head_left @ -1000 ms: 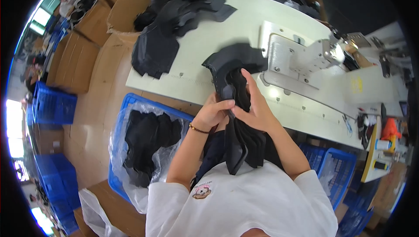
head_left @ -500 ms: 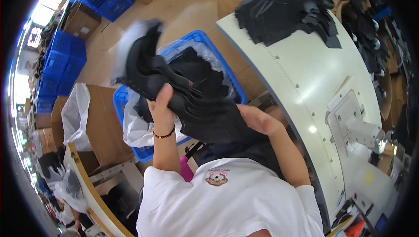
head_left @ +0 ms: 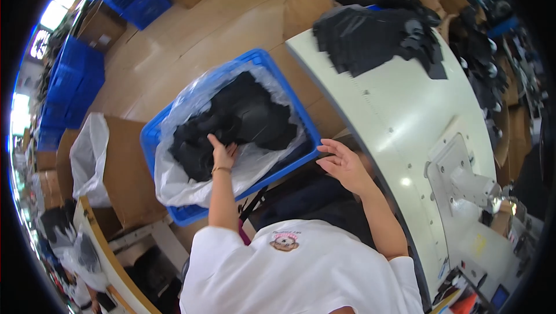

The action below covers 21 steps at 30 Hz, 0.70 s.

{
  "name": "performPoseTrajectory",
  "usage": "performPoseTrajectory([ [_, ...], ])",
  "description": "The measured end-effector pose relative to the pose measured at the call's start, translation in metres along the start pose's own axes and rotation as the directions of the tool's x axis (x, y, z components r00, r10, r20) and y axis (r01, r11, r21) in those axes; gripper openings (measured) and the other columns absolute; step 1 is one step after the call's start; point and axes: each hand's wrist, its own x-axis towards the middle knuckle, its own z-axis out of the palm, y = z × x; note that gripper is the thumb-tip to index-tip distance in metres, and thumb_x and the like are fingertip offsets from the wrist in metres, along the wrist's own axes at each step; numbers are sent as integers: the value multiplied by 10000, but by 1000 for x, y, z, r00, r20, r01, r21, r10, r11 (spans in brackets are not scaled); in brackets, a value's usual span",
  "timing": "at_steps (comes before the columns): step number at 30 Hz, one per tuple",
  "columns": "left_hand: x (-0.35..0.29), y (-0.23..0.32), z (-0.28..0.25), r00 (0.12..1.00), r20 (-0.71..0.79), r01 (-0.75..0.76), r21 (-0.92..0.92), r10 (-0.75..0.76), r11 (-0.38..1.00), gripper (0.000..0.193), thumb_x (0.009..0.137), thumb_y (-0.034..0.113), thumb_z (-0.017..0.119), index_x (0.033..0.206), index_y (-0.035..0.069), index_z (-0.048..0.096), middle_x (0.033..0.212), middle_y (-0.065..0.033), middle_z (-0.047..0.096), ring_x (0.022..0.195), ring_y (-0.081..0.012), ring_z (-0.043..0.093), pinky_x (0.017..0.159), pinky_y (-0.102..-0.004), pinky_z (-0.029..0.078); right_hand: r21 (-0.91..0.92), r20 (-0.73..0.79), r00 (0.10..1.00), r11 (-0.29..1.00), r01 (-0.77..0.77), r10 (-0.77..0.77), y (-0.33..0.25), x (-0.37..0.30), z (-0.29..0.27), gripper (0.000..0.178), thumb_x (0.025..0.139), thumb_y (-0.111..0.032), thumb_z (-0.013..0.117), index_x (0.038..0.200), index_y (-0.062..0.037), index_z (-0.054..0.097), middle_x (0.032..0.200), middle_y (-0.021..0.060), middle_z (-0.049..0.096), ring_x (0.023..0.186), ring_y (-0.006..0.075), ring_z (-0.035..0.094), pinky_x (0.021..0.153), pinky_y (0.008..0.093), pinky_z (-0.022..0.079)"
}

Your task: The recorder sorts through a stack of black shoe upper components, groups them, and places them into a plastic bag within a crate.

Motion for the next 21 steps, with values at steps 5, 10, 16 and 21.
performPoseTrajectory([
  [5,15,64,-86,786,606,-589,794,124,-150,561,814,443,498,523,-30,577,435,-78,513,353,-183,464,372,-307,361,108,-183,961,968,228,-206,-55,-9,-39,353,824,-114,555,1144,-7,448,1038,87,537,871,142,546,755,249,435],
  [10,-141,113,159,531,769,-827,562,356,20,422,804,382,543,744,-29,621,654,-125,617,626,-174,591,595,-283,446,80,-517,810,927,367,-276,-67,4,-117,370,841,-183,537,1135,16,433,1056,91,534,910,139,532,763,243,424],
  [16,-207,80,399,-116,950,-980,-62,288,-191,592,794,510,489,1075,-10,531,1016,-192,576,982,-273,540,837,-321,393,350,-564,806,830,433,-183,-59,44,-133,350,843,-246,534,1097,-21,449,968,41,524,881,118,494,808,261,396],
  [21,-226,41,505,83,995,-985,74,-53,-156,1030,632,681,543,1175,-173,352,1214,-294,405,1197,-316,360,982,-324,279,431,-546,825,796,424,-143,-59,44,-132,419,843,-264,535,1145,-2,409,1041,69,498,952,143,478,854,278,384],
])
